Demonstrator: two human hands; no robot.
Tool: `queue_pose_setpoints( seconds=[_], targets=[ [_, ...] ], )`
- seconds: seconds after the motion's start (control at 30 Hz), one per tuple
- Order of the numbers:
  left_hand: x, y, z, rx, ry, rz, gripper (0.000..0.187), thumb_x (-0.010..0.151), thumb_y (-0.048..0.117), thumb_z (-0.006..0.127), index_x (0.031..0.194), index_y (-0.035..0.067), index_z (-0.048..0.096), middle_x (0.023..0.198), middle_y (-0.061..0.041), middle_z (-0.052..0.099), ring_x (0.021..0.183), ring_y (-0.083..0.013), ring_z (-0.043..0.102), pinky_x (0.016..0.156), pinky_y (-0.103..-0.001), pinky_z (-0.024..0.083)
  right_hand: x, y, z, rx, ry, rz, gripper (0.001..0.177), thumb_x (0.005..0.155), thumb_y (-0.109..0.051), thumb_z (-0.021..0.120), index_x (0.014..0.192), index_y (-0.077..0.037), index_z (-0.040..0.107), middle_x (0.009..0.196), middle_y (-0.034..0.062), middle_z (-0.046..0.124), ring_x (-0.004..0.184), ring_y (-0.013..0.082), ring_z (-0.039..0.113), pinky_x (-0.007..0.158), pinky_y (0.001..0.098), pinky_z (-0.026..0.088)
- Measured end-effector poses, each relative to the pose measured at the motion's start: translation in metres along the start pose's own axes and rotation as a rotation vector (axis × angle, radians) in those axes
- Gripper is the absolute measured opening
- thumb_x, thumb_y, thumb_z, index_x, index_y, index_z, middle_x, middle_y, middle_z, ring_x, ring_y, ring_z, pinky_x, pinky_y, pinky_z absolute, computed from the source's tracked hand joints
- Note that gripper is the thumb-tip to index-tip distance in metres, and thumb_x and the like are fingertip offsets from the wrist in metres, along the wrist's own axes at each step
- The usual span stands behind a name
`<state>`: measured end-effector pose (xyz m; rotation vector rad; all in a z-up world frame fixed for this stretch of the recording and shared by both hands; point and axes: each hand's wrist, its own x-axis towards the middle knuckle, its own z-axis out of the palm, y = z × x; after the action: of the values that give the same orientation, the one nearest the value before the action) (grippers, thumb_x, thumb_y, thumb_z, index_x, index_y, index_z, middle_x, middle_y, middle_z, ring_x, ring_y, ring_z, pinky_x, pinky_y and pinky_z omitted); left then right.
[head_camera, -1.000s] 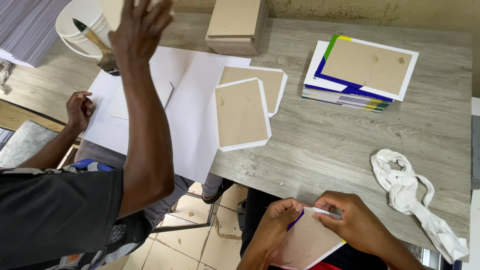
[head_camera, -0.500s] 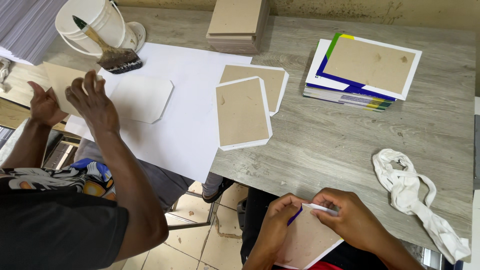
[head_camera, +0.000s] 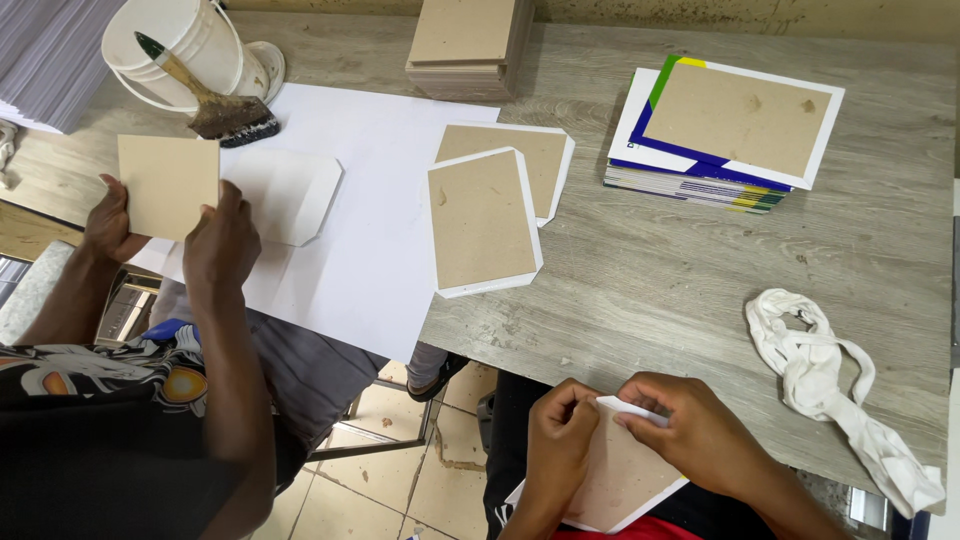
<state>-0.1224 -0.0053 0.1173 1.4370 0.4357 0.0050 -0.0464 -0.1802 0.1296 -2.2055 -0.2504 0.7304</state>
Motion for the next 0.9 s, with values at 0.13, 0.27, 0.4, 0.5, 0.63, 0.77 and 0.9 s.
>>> queue_pose_setpoints(
  seconds=[0.13, 0.27, 0.4, 0.5, 0.63, 0.77, 0.9],
  targets=[
    [0.008, -0.01, -0.002, 0.008, 0.108, 0.058, 0.026, 0.091, 0.004, 0.059, 0.067, 0.012, 0.059, 0.066, 0.006, 0.051, 0.068, -0.0068, 0.044, 0.064, -0.03, 0.036, -0.013, -0.007, -0.021, -0.026, -0.011, 0.062, 0.01, 0.086, -0.031, 0.087, 0.09, -0.021, 0.085, 0.083, -0.0101, 0.083, 0.082, 0.0048, 0.071, 0.079, 0.0224, 0.053],
    [0.018, -0.014, -0.014, -0.076, 0.218, -0.01, 0.031, 0.092, 0.002, 0.055, 0.064, 0.014, 0.048, 0.065, 0.006, 0.039, 0.067, -0.0071, 0.033, 0.062, -0.03, 0.025, -0.024, 0.034, -0.034, 0.231, 0.218, 0.178, 0.025, 0.091, -0.026, 0.083, 0.111, -0.015, 0.093, 0.101, 0.0011, 0.091, 0.092, 0.0139, 0.079, 0.09, 0.0276, 0.057],
    [0.027, -0.018, -0.027, -0.097, 0.245, -0.093, 0.033, 0.101, 0.008, 0.057, 0.069, 0.016, 0.052, 0.064, 0.005, 0.042, 0.064, -0.0086, 0.035, 0.063, -0.031, 0.029, -0.025, 0.064, -0.02, 0.435, 0.309, 0.335, 0.037, 0.107, -0.031, 0.064, 0.124, -0.009, 0.088, 0.105, 0.0086, 0.081, 0.099, 0.0184, 0.069, 0.098, 0.0296, 0.048],
    [0.034, -0.022, -0.026, -0.289, 0.281, -0.052, 0.028, 0.102, 0.009, 0.06, 0.074, 0.009, 0.067, 0.072, 0.004, 0.055, 0.073, -0.0097, 0.048, 0.074, -0.028, 0.038, -0.018, 0.093, -0.001, 0.681, 0.223, 0.201, 0.061, 0.111, -0.04, 0.047, 0.135, 0.003, 0.083, 0.09, 0.0242, 0.079, 0.063, 0.0223, 0.047, 0.057, 0.0346, 0.037],
    [0.035, -0.02, -0.019, -0.333, 0.337, -0.095, 0.027, 0.104, 0.01, 0.061, 0.079, 0.007, 0.069, 0.072, 0.002, 0.057, 0.071, -0.0104, 0.048, 0.07, -0.029, 0.039, -0.006, 0.099, 0.011, 0.905, 0.199, 0.117, 0.048, 0.109, -0.026, 0.057, 0.131, 0.01, 0.08, 0.086, 0.0204, 0.065, 0.059, 0.0247, 0.048, 0.05, 0.0363, 0.036],
    [0.046, -0.016, -0.019, -0.544, 0.26, -0.187, 0.017, 0.104, 0.011, 0.064, 0.092, 0.006, 0.073, 0.083, -0.007, 0.073, 0.076, -0.0162, 0.065, 0.075, -0.03, 0.052, 0.004, 0.095, 0.004, 0.925, 0.176, 0.004, 0.032, 0.106, -0.016, 0.071, 0.091, 0.011, 0.081, 0.06, 0.0116, 0.048, 0.058, 0.0209, 0.04, 0.054, 0.0342, 0.032],
    [0.056, -0.017, -0.042, -0.556, -0.091, -0.196, 0.023, 0.101, 0.018, 0.071, 0.108, -0.002, 0.079, 0.102, -0.013, 0.08, 0.094, -0.0199, 0.073, 0.088, -0.031, 0.057, 0.011, 0.114, -0.019, 0.941, 0.129, -0.045, 0.031, 0.1, -0.009, 0.075, 0.072, 0.003, 0.071, 0.059, 0.0089, 0.051, 0.055, 0.018, 0.043, 0.053, 0.0335, 0.032]
  ],
)
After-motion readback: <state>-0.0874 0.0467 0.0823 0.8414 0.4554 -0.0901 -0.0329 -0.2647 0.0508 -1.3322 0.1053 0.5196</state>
